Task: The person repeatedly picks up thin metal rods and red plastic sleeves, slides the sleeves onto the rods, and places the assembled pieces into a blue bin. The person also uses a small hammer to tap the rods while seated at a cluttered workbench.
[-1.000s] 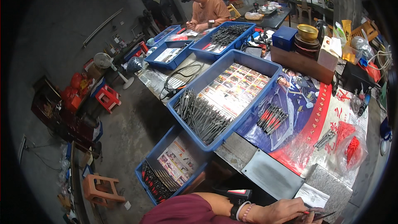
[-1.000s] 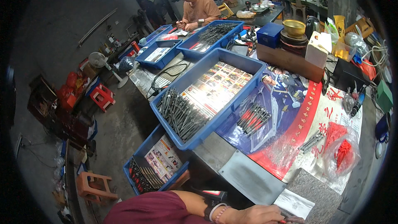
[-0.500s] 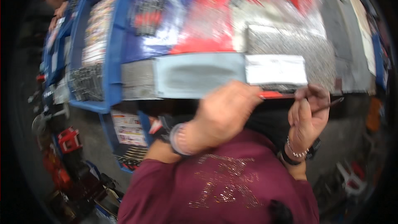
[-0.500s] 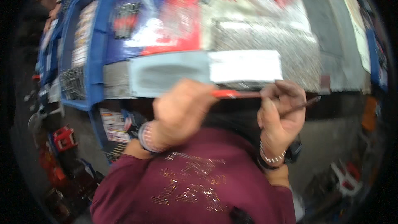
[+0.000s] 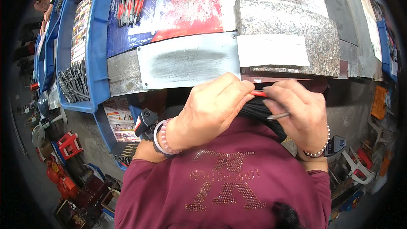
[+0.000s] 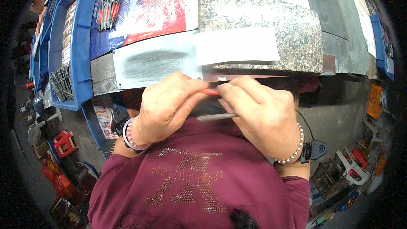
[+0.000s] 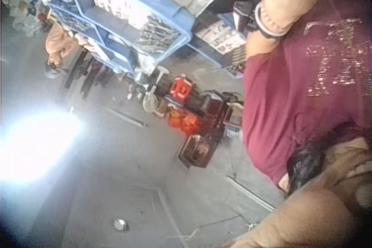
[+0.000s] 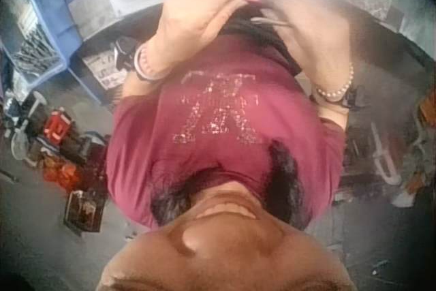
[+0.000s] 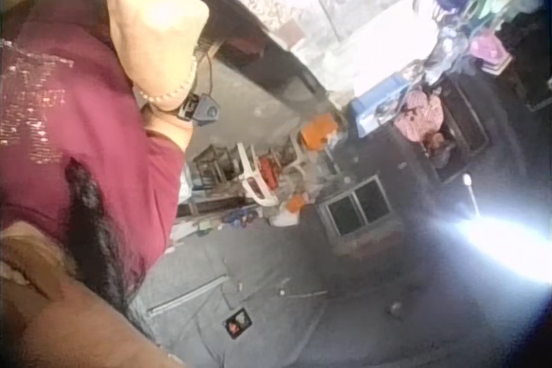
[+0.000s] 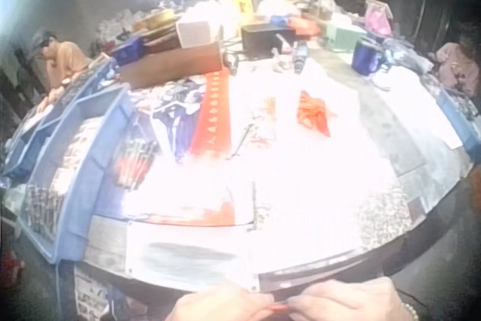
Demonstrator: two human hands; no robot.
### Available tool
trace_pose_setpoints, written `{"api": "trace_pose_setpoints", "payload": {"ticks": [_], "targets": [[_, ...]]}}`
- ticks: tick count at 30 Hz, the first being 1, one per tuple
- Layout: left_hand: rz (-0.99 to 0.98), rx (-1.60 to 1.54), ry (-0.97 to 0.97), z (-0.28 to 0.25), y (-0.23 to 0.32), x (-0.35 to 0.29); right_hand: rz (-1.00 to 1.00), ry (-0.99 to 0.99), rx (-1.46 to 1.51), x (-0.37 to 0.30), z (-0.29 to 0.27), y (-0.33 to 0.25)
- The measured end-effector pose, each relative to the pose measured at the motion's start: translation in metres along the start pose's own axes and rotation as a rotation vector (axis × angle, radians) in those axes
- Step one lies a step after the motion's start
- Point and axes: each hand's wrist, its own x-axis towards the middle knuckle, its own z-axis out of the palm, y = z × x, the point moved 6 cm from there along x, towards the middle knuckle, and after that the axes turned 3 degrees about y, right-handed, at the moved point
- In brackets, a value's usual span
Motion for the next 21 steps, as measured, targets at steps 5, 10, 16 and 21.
{"api": "trace_pose_setpoints", "payload": {"ticks": [5, 10, 16, 21], "targets": [[-0.043, -0.105, -0.047, 0.0, 0.001, 0.0, -0.054, -0.136, 0.019, 0.002, 0.011, -0.001], [-0.102, -0.151, -0.079, 0.0, -0.003, 0.001, 0.04, -0.019, 0.183, 0.001, 0.005, 0.004], [-0.268, -0.343, -0.103, 0.003, -0.008, -0.001, 0.022, 0.028, 0.25, -0.002, 0.005, 0.005], [-0.646, -0.763, -0.061, 0.012, -0.019, -0.015, 0.024, 0.053, 0.252, -0.001, 0.005, 0.005]]}}
